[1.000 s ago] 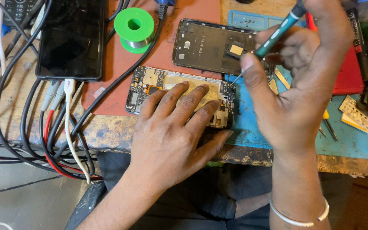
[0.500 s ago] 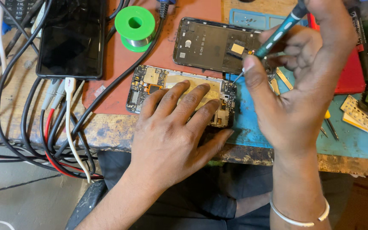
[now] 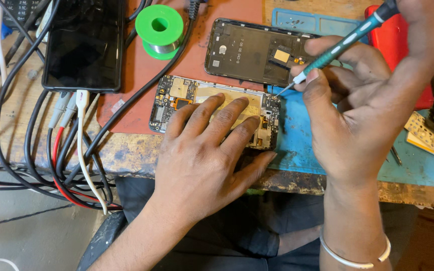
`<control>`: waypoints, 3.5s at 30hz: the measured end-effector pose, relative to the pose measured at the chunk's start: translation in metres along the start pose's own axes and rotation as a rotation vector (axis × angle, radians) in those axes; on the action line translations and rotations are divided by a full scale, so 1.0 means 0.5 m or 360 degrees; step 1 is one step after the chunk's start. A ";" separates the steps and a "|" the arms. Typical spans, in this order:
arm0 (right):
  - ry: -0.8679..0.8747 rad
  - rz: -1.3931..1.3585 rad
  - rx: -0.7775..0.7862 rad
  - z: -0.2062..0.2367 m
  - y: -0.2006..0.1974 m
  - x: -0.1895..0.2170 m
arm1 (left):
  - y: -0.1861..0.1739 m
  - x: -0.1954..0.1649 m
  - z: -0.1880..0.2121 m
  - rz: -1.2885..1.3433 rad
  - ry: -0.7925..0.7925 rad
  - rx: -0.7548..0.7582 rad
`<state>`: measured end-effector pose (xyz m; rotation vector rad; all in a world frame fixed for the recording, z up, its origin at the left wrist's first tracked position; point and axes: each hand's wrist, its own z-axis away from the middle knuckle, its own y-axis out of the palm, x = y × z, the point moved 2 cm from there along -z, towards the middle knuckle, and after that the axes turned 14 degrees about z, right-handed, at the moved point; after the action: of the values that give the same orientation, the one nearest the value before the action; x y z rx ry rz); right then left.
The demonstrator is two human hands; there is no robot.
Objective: The person opens a black smartphone, removes the back cover, and detaches a small circuit board from the main assembly. They then use a toothbrush to clean the detached board and inspect it with a metal tool.
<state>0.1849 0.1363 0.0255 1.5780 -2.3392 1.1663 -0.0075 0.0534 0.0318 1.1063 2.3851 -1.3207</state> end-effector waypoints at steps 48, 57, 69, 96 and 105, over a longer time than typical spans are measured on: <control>0.0488 -0.0453 0.0026 -0.016 0.013 0.004 | -0.001 0.005 0.008 -0.0012 0.0007 0.0011; 0.0526 -0.0483 0.0005 -0.016 0.016 0.006 | -0.004 0.008 0.009 -0.0009 0.0001 0.0021; 0.0637 -0.0537 -0.0179 0.057 -0.010 0.012 | -0.005 0.011 0.007 -0.0010 -0.0006 0.0023; 0.0025 -0.0011 0.0004 0.045 -0.016 0.024 | -0.004 0.011 0.007 0.0006 -0.0002 0.0026; 0.0014 -0.0054 -0.0001 0.030 -0.013 0.027 | 0.000 0.010 0.005 -0.0009 -0.0005 0.0028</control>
<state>0.1891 0.1157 0.0246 1.6027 -2.2975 1.1629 -0.0114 0.0541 0.0276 1.1018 2.3807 -1.3472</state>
